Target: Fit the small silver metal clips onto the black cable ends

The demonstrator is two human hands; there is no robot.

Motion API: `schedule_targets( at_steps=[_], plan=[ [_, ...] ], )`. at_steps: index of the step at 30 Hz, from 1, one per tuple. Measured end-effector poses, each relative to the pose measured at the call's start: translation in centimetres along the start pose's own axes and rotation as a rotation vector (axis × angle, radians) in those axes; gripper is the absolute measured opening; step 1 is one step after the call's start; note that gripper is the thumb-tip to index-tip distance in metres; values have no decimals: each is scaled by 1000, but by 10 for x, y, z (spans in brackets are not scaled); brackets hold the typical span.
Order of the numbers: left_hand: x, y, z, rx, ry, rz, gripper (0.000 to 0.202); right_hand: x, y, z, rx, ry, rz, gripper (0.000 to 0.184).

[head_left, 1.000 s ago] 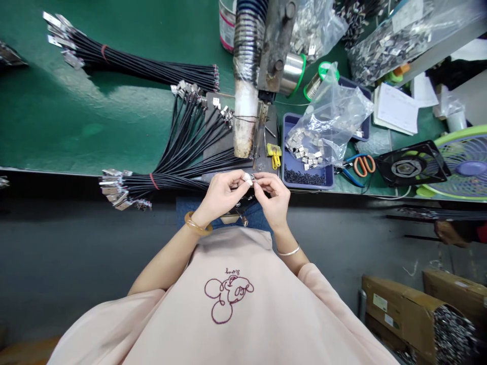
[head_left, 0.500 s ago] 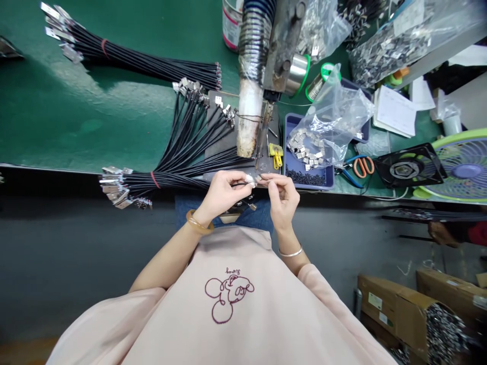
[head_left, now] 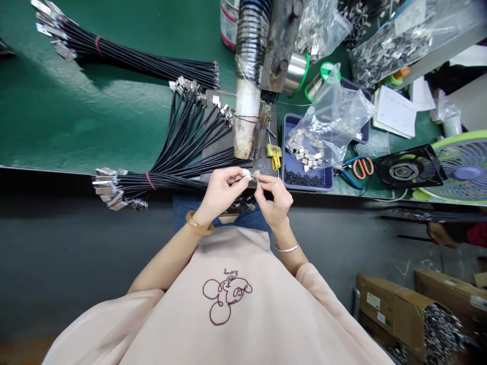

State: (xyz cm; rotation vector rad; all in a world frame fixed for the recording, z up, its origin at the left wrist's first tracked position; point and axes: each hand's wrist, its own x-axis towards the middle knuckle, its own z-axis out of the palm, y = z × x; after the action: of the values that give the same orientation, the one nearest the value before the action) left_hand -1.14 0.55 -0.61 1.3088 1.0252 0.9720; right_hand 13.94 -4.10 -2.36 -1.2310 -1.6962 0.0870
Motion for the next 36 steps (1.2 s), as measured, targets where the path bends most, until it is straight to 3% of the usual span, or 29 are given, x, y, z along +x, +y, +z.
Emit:
schedule_targets(
  at_steps=[13,21,31,36],
  plan=[
    [2,8,2,-8,46,-18,15,5,5,0,-22,-63,-8,14],
    [2,5,3,0,34,-33,14,2,7,-1,-23,-38,-91,17],
    [-5,2,3,75,1,-5,18,12,-7,-13,153,-96,337,7],
    [-6,-1,5,168,63,57,18,17,-11,-14,161,-122,320,10]
  ],
)
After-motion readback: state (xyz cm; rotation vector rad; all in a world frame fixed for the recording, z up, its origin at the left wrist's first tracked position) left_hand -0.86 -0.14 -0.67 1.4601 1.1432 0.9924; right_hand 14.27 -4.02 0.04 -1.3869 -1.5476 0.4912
